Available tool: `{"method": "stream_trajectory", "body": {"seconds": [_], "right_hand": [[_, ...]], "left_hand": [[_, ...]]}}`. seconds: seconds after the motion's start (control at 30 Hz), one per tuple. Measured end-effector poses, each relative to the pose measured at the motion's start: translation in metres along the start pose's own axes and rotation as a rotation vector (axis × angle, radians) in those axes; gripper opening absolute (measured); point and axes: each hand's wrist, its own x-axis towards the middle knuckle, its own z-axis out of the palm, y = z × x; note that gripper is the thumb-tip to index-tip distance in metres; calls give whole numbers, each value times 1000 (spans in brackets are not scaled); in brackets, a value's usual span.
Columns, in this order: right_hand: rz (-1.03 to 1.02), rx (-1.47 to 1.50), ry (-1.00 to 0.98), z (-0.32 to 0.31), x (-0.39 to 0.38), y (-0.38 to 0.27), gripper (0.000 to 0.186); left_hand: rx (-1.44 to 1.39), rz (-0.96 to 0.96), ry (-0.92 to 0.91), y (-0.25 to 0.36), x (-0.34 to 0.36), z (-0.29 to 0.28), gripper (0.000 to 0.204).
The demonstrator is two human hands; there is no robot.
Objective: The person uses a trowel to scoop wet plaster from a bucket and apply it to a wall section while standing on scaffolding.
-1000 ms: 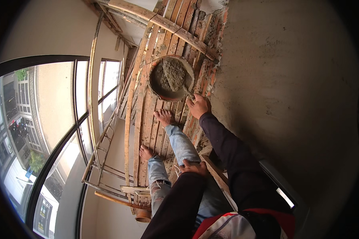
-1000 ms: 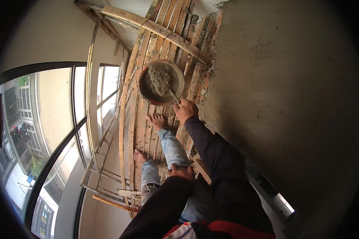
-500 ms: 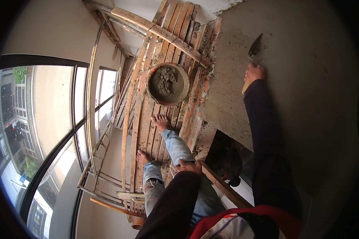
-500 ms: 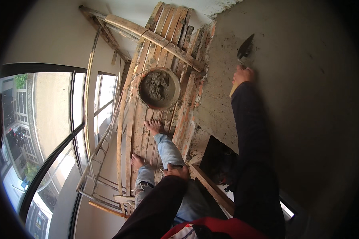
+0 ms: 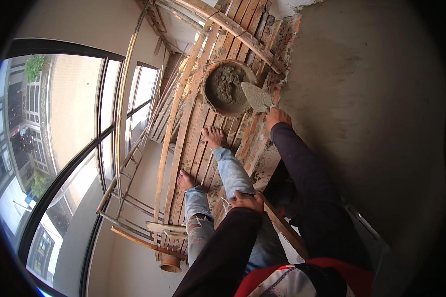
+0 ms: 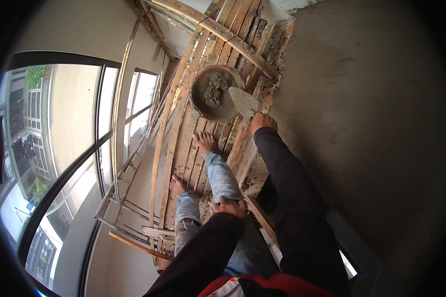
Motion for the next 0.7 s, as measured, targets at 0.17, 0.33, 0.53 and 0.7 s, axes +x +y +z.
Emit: {"method": "stream_trajectory", "body": {"seconds": [0.17, 0.33, 0.53, 0.7], "right_hand": [[-116, 219, 5, 64, 50, -50, 38], [-209, 606, 115, 129, 45, -15, 59], [-97, 784, 104, 105, 24, -6, 60], [-236, 639, 443, 34, -55, -2, 40]], "left_hand": [[-82, -37, 70, -10, 0, 6, 83], [-108, -1, 65, -24, 12, 26, 81], [-43, 14, 165, -46, 40, 61, 57], [-121, 112, 195, -44, 37, 49, 71]]}}
